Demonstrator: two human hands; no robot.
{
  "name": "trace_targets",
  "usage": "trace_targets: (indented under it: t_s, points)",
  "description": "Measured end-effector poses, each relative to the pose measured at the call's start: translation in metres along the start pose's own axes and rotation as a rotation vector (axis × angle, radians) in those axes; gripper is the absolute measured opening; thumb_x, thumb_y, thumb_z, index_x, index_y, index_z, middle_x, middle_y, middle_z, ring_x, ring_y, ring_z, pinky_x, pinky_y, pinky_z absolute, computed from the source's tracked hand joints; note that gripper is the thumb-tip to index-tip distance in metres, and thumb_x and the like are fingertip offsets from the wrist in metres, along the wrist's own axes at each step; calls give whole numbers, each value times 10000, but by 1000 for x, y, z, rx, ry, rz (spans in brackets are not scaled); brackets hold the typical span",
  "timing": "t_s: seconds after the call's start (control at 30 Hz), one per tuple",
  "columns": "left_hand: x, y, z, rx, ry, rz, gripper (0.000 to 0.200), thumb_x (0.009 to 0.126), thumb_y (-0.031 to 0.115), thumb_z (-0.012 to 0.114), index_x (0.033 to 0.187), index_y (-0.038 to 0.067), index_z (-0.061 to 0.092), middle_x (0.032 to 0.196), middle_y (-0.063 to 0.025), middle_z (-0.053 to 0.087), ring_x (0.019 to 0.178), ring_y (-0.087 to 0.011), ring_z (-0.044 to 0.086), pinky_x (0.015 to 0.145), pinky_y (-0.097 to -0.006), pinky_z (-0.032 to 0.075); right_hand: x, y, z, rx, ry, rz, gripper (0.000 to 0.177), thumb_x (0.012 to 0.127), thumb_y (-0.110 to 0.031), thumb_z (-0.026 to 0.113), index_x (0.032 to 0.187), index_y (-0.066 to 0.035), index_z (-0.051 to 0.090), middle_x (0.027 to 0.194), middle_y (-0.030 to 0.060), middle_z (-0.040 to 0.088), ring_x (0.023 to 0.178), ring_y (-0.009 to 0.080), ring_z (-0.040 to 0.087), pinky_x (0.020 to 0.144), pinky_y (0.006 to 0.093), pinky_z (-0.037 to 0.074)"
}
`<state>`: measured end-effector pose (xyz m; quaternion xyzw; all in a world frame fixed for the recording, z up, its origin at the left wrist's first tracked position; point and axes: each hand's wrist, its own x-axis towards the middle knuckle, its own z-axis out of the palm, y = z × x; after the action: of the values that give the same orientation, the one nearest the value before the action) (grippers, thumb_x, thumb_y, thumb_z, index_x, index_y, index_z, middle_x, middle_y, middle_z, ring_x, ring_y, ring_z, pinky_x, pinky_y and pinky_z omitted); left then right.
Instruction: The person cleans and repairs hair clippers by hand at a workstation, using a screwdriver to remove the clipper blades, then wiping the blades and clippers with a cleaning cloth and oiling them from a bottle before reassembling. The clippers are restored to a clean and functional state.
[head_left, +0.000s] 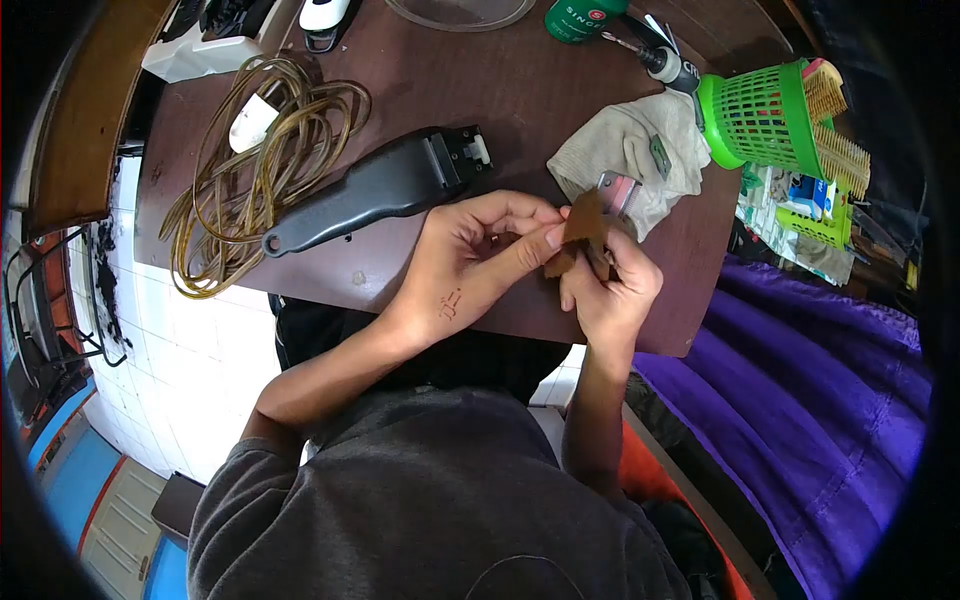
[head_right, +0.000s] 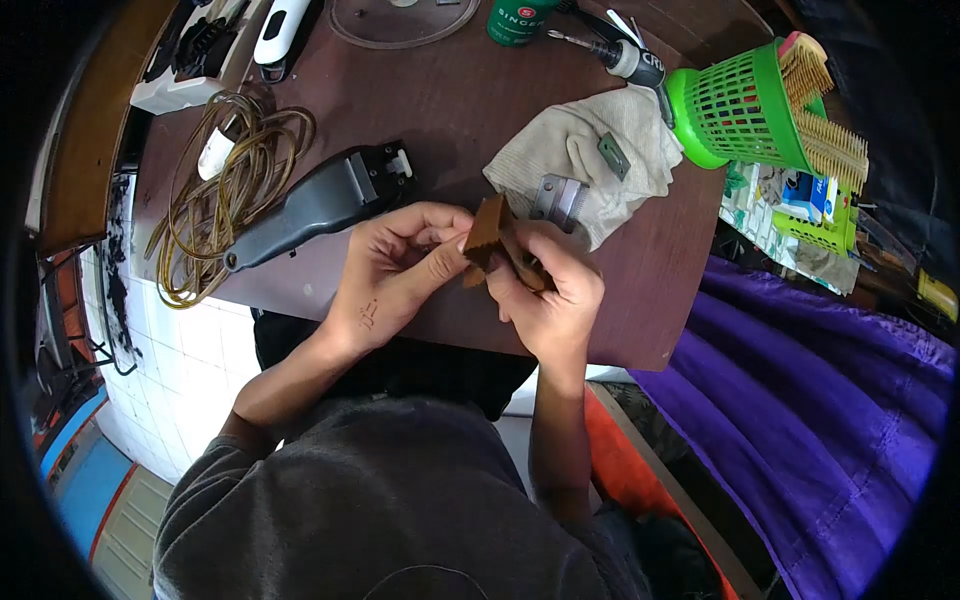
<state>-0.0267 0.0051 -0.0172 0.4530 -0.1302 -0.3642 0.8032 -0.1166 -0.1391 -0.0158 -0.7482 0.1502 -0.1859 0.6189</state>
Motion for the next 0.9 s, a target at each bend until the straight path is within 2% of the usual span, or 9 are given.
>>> trace_targets:
  t_s: [0.13,0.23,0.43,0.57,0.63,0.7,0.77,0.87,0.9]
  points:
    - [2,1,-1,28,-39,-40,216,958,34,655,1153,-59,644,1005,-71,715,910,-85,653,822,-239,530,-1,5,4,-52,106,-50,146,840,139,619,958,69,671,753,49,628,491,70,537,432,223,384]
    - [2,2,-1,67,-64,-51,204,956,38,659,1139,-50,643,1005,-65,709,914,-93,656,823,-238,525,-1,3,6,-29,139,-3,169,834,150,605,967,70,672,774,60,634,501,72,546,436,220,387]
    - [2,6,1,11,-46,-41,179,961,40,655,1116,-48,649,960,-53,706,881,-81,644,810,-231,517,2,-1,5,-20,35,-56,215,843,148,556,1003,64,673,787,63,630,507,69,548,437,223,384]
    - [4,9,0,-5,-99,-54,168,965,46,653,1108,-43,649,976,-54,705,899,-77,641,818,-225,510,0,1,2,-52,65,-36,208,858,131,559,1018,60,672,793,59,633,520,69,556,438,224,397]
    - [3,1,0,76,-78,-24,174,978,55,634,1111,-58,644,953,-71,705,862,-85,650,784,-230,518,-2,5,-2,-135,17,-48,172,940,97,509,1070,99,622,953,131,702,540,97,569,444,222,422]
    - [2,0,2,156,-59,6,184,992,64,616,1113,-73,640,931,-88,706,825,-92,659,750,-235,526,-2,6,1,-146,45,-43,158,933,96,519,1044,100,631,929,130,699,547,99,571,451,225,425]
    - [2,5,4,77,-69,7,153,993,64,616,1081,-59,639,917,-69,690,825,-83,644,738,-228,518,0,4,4,-155,73,-38,144,927,94,530,1019,101,640,905,130,695,555,100,572,459,227,429]
    - [1,5,4,131,-39,12,138,991,68,621,1062,-49,620,882,-42,662,798,-64,616,716,-217,505,5,-6,5,-132,29,-77,144,915,94,537,993,102,657,939,148,712,656,131,633,564,250,499]
    - [1,3,4,132,-39,10,138,991,68,621,1062,-49,620,882,-42,662,798,-64,616,716,-217,505,6,-7,3,-211,5,-128,150,896,102,541,980,97,665,971,158,718,718,151,656,635,266,520]
